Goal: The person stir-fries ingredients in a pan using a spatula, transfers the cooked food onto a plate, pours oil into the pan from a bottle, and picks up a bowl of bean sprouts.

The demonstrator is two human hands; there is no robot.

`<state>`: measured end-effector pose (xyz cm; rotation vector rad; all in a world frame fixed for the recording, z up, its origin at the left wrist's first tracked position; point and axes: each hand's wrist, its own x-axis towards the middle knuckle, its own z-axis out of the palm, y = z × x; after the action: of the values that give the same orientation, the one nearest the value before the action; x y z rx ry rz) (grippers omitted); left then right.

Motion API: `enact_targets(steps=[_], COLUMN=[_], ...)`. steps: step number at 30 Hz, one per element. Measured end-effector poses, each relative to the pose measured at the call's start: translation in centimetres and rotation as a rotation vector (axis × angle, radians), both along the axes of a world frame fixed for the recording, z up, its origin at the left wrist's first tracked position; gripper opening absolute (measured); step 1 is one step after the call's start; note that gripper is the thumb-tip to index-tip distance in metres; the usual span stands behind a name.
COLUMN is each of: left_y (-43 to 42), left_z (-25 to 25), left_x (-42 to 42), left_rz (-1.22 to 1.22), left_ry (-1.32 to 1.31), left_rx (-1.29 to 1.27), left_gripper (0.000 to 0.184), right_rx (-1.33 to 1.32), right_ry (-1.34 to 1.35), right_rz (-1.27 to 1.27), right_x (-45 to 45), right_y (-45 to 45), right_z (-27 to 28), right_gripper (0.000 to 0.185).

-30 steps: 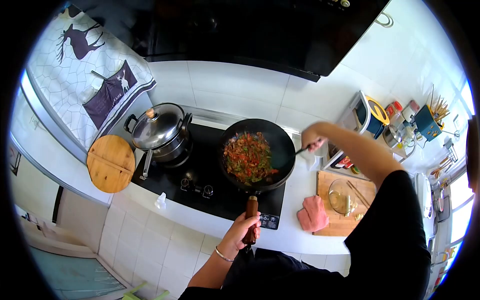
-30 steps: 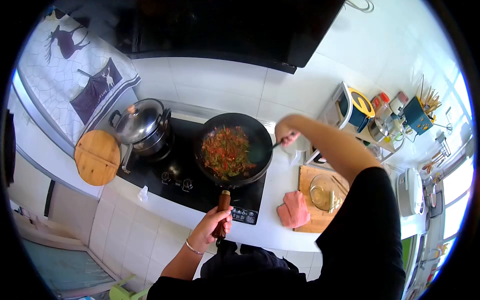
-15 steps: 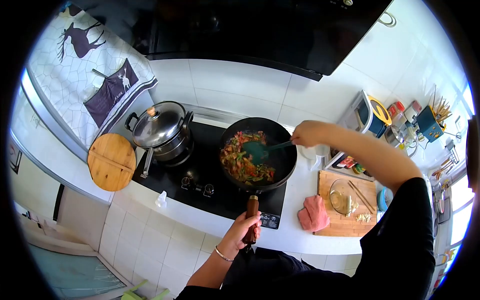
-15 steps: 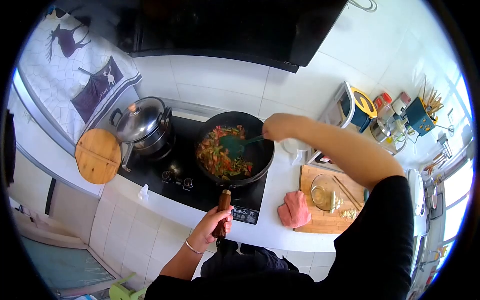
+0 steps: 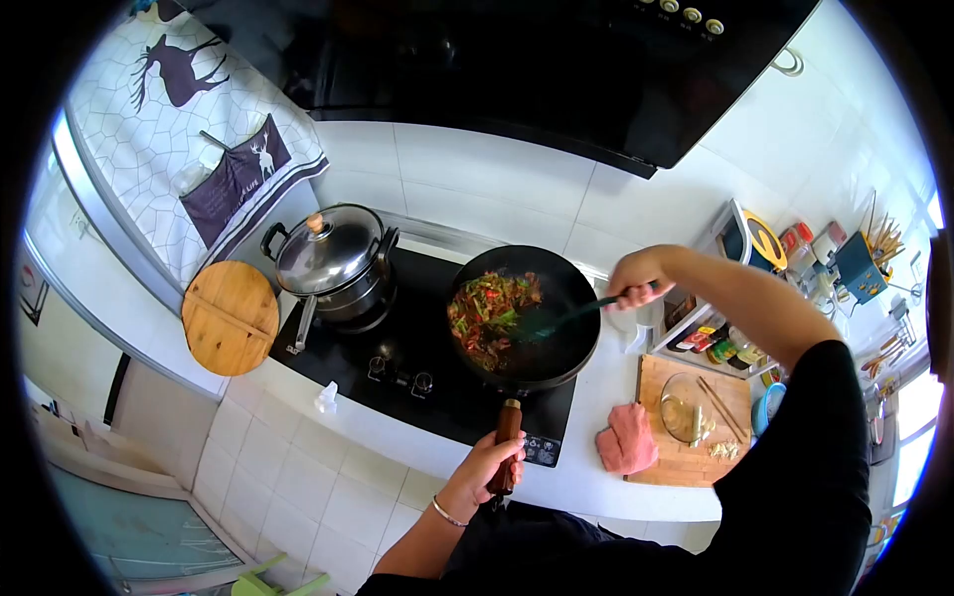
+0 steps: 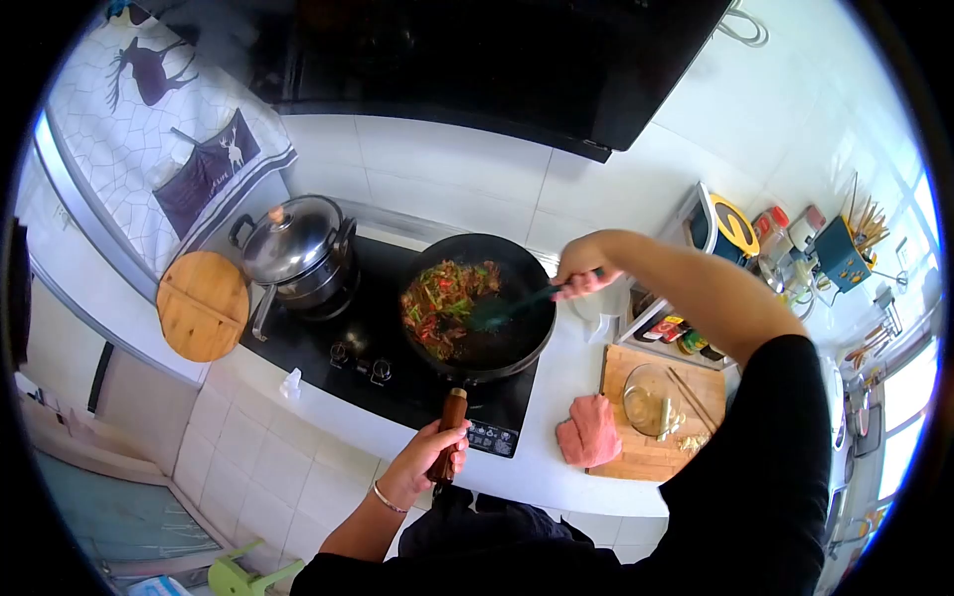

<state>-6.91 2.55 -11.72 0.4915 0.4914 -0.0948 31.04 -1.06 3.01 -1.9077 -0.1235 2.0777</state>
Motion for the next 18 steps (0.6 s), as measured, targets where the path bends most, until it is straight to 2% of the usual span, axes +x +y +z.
enact_targets(steps=[2,3,4,5,7,9,10,12,13,15,18], left_y=[-0.1,0.0,0.0,0.1,0.1,0.2,0.1,0.2,0.1,0.0,0.0], left_z=[-0.1,-0.1,-0.2,-0.2,-0.1,-0.2,0.0,0.0,-0.1,-0.1,-0.2], left_x=[0.1,0.1,0.0,0.0,0.0,0.2,0.2,0.0,0.0,0.0,0.0], left_rz=[0.003,-0.005,-0.013,-0.011,-0.036,-0.041,-0.039,-0.038,-0.033,-0.031,-0.015], left_ry=[0.004,0.000,-0.002,-0.003,-0.010,-0.020,-0.011,0.006,-0.001,-0.006,-0.007], left_rx=[0.006,0.012,0.019,0.027,0.047,0.036,0.031,0.023,0.027,0.028,0.032], left_gripper=[0.021,0.021,0.021,0.021,0.020,0.020,0.020,0.021,0.021,0.021,0.021], right_rx=[-0.216,-0.211,-0.178,-0.140,0.261,0.709,0.716,0.810,0.809,0.765,0.802], right_ry=[-0.346,-0.347,-0.608,-0.873,-1.355,-1.452,-1.448,-1.375,-1.368,-1.287,-1.289], right_rz=[0.267,0.267,0.382,0.495,1.030,1.041,1.038,1.357,1.353,1.692,1.768], right_x=[1.8,2.0,2.4,2.5,1.1,-0.3,-0.9,-3.3,-4.7,-6.8,-8.6], right_y=[-0.6,0.0,1.2,2.4,4.4,6.0,6.8,7.8,7.9,7.9,5.8], right_z=[0.8,-0.1,-1.9,-3.2,-4.4,-4.3,-3.8,-0.6,0.4,2.1,2.8], right_gripper=[0.019,0.019,0.025,0.030,0.029,0.026,0.026,0.025,0.025,0.023,0.021])
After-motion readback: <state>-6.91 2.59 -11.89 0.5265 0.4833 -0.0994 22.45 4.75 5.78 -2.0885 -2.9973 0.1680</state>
